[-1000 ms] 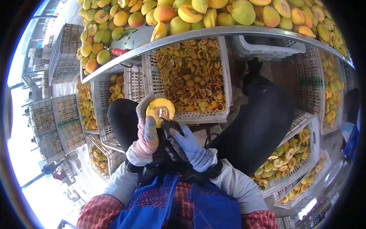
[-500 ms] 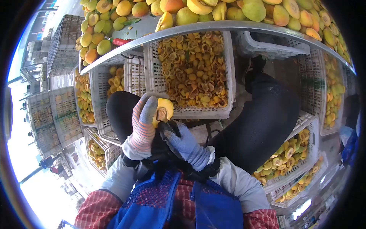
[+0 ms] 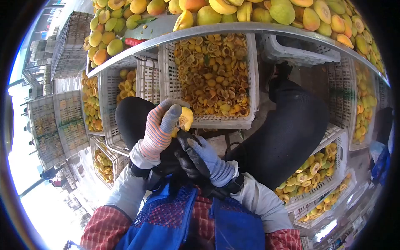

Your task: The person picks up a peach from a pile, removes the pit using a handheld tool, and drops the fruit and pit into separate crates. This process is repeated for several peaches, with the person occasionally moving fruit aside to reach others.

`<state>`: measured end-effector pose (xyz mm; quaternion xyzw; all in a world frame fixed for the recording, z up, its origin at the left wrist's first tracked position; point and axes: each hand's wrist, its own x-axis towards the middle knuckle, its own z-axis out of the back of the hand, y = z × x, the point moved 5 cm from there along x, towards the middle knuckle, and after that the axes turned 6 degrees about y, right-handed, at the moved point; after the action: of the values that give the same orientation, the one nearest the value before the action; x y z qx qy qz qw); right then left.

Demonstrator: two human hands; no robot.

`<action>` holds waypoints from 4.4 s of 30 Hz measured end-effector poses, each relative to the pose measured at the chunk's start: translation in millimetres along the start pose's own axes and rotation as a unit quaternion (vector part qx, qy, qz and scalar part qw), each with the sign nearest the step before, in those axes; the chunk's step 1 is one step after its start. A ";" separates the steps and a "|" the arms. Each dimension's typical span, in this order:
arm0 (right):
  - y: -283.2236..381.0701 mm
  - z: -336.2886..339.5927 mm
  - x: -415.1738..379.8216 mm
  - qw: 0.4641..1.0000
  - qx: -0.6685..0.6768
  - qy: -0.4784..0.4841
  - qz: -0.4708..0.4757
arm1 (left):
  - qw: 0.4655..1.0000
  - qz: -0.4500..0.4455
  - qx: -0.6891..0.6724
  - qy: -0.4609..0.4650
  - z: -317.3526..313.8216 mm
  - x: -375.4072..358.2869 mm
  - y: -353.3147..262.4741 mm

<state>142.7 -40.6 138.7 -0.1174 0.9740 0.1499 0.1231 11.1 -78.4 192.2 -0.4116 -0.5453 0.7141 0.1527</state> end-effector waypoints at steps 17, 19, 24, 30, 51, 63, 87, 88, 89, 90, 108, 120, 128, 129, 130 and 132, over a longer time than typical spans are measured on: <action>0.7 -19.1 -13.4 0.986 0.086 0.018 -0.144 | 0.996 0.058 -0.050 0.050 -7.4 -1.0 23.2; 2.4 -24.5 -14.2 0.984 0.102 0.007 -0.148 | 0.997 0.037 -0.060 0.042 -10.0 -5.1 23.4; 1.3 -38.2 -9.9 0.931 0.274 0.152 -0.185 | 0.994 -0.021 -0.086 0.068 -8.0 -5.6 18.7; -1.1 -47.9 -6.5 0.814 0.474 0.292 -0.165 | 0.956 0.041 -0.281 0.076 -28.3 -4.4 27.9; 3.3 5.1 22.9 0.942 0.300 0.079 -0.132 | 0.816 -0.020 0.467 -0.340 179.1 -9.5 -86.1; 25.3 42.3 30.2 0.973 0.165 -0.150 -0.062 | 0.793 -0.281 0.541 -0.011 -21.4 230.8 -175.6; 65.2 -4.5 23.9 0.993 0.042 -0.032 0.110 | 0.797 -0.314 0.514 -0.045 -2.9 23.7 -86.5; 66.0 -5.0 22.1 0.993 0.020 -0.046 0.108 | 0.801 -0.310 0.509 -0.065 1.1 14.3 -82.2; 68.1 -6.7 18.4 0.993 -0.002 -0.059 0.105 | 0.801 -0.315 0.507 -0.049 0.1 4.5 -79.5; 68.5 -9.5 15.2 0.992 -0.022 -0.074 0.101 | 0.806 -0.328 0.492 -0.033 -5.0 -4.1 -77.2; 59.4 -31.2 0.8 0.770 -0.601 -0.127 0.175 | 0.978 -0.069 -0.083 -0.179 -4.9 -27.7 -12.3; 29.6 -13.6 -3.3 0.867 -0.475 -0.083 0.126 | 0.989 -0.058 -0.074 -0.117 -9.1 -29.2 -16.8; 24.9 -38.1 -14.4 0.982 0.111 0.079 -0.132 | 0.997 -0.049 0.029 0.042 -0.8 -13.3 -22.2; 23.5 -46.7 -13.7 0.984 0.115 0.085 -0.104 | 0.997 -0.055 0.015 0.042 -1.5 -13.5 -21.2; 19.9 -49.5 -11.4 0.966 0.185 0.132 -0.120 | 0.997 -0.062 0.001 0.040 -2.3 -13.0 -19.1; 14.8 -51.8 -6.6 0.909 0.320 0.225 -0.148 | 0.997 -0.067 -0.022 0.034 -4.1 -10.6 -12.8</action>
<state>134.4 -42.2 192.4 -0.2454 0.9430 -0.2197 -0.0473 17.8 -78.2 208.0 -0.4015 -0.5820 0.6753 0.2098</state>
